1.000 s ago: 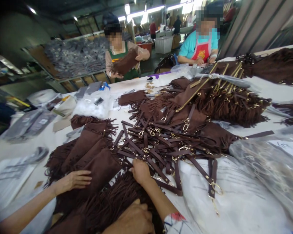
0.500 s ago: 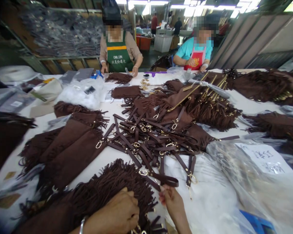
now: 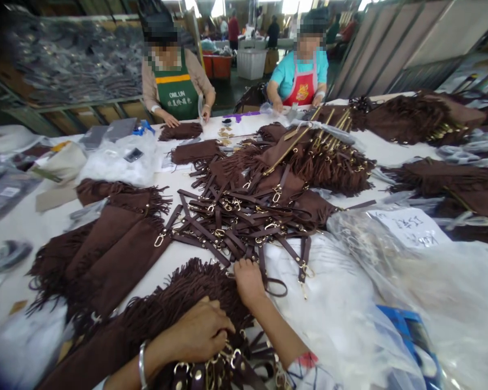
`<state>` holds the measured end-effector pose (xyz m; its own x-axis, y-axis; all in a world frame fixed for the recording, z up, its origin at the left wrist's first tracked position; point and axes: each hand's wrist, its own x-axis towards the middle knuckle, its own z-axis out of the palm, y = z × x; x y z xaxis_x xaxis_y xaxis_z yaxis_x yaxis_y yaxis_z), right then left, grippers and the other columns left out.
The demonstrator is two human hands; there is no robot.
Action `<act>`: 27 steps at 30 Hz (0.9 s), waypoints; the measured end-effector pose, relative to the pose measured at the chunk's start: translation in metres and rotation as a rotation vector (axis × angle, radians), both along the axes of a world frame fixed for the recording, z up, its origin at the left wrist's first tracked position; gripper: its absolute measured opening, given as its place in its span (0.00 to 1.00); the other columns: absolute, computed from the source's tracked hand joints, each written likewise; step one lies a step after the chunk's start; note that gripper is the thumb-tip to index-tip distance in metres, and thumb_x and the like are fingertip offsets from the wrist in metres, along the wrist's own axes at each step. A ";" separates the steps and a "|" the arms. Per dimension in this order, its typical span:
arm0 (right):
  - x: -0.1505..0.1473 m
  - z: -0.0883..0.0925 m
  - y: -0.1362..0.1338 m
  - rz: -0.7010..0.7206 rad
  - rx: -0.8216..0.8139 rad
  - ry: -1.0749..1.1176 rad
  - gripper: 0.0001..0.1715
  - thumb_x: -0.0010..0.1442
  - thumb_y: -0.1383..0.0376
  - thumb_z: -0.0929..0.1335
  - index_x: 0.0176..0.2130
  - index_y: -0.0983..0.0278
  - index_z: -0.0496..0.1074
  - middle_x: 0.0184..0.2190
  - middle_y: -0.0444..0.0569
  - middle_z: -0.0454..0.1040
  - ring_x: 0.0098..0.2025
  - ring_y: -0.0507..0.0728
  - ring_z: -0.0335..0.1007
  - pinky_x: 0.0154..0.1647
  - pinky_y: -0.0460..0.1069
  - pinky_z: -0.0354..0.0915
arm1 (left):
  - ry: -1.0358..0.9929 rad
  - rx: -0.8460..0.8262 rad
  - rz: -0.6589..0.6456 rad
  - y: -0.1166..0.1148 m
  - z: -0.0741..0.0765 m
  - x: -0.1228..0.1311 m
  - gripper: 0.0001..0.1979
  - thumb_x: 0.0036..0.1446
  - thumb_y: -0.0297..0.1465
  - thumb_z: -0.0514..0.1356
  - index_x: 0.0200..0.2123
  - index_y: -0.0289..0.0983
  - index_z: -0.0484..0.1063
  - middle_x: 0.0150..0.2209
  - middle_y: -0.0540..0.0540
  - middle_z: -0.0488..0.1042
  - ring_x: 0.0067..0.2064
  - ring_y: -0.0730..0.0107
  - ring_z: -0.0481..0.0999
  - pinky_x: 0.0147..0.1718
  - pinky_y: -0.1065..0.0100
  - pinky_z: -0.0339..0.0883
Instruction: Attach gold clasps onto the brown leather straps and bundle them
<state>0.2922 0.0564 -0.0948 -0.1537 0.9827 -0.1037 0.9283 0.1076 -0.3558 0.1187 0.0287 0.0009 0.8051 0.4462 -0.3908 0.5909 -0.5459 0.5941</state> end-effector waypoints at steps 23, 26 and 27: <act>0.027 0.104 -0.090 0.012 -0.023 0.425 0.13 0.67 0.71 0.62 0.52 0.66 0.62 0.44 0.55 0.71 0.46 0.61 0.69 0.45 0.54 0.64 | 0.068 -0.179 -0.057 0.019 -0.004 0.007 0.15 0.59 0.25 0.55 0.43 0.47 0.78 0.40 0.52 0.80 0.45 0.64 0.75 0.48 0.63 0.60; 0.031 0.089 -0.089 -0.095 -0.161 0.606 0.11 0.66 0.71 0.61 0.49 0.66 0.63 0.45 0.55 0.71 0.46 0.59 0.70 0.46 0.53 0.64 | 0.034 -0.211 -0.010 0.018 -0.006 0.006 0.16 0.57 0.23 0.56 0.41 0.49 0.78 0.42 0.57 0.80 0.46 0.66 0.75 0.49 0.64 0.59; 0.030 0.079 -0.091 -0.154 -0.207 0.667 0.09 0.66 0.69 0.61 0.47 0.65 0.64 0.43 0.54 0.72 0.45 0.59 0.71 0.45 0.53 0.64 | 0.026 -0.219 0.001 0.018 -0.007 0.005 0.16 0.57 0.23 0.56 0.41 0.49 0.78 0.42 0.57 0.80 0.45 0.66 0.75 0.49 0.64 0.59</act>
